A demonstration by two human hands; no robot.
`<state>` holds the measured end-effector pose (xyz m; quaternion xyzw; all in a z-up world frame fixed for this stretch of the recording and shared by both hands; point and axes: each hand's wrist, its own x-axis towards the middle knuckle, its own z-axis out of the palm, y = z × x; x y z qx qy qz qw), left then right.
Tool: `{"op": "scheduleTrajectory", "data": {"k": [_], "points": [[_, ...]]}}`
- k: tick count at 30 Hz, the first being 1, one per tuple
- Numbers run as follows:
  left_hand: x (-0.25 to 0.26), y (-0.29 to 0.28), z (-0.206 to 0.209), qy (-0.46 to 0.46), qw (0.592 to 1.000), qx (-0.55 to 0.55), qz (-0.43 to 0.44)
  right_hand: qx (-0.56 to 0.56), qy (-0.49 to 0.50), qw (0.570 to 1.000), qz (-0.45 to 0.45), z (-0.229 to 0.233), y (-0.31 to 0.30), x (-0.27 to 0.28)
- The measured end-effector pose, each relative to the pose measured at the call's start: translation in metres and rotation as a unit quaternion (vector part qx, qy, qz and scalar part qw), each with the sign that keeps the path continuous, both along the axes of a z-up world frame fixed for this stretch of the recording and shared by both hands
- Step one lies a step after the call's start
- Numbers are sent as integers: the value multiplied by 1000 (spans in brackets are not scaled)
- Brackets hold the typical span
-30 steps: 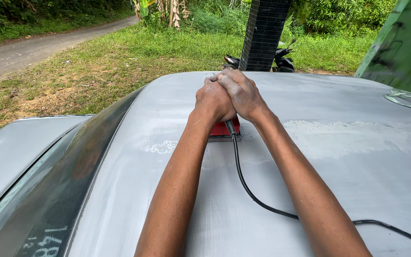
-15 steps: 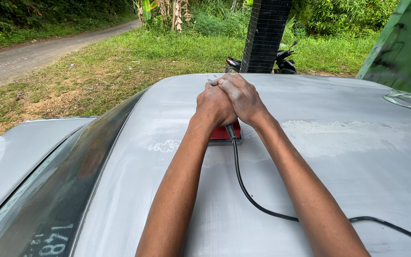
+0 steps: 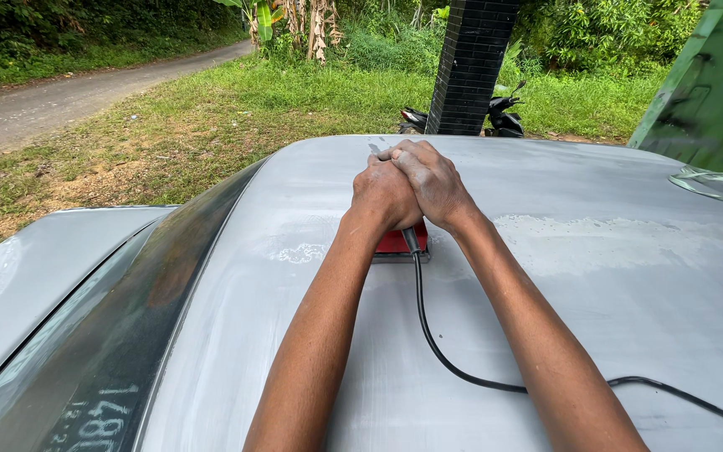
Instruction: The person uses a red electric sander to smooth the roof of a silver car. They move the sander back and forth across the surface, focusing on the area near the rear window.
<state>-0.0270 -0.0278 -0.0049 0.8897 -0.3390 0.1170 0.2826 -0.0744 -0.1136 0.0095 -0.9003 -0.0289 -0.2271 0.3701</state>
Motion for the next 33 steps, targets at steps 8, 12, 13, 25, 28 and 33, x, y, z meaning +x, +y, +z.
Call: {"op": "scheduleTrajectory", "data": {"k": [8,12,13,25,28,33], "points": [[-8,-1,1,12,1000,-4,0,1,5,1000,1,6,6,-16],[-8,-1,-2,16,1000,-2,-4,4,2,1000,4,6,8,-21],[-10,-1,-1,15,1000,-2,-5,4,2,1000,4,6,8,-22],[-22,1,-3,-4,1000,25,-3,7,6,1000,1,7,10,-37],[-33,4,1,13,1000,9,2,2,6,1000,2,7,10,-40],[-45,6,8,19,1000,13,6,10,4,1000,6,5,10,-45]]}}
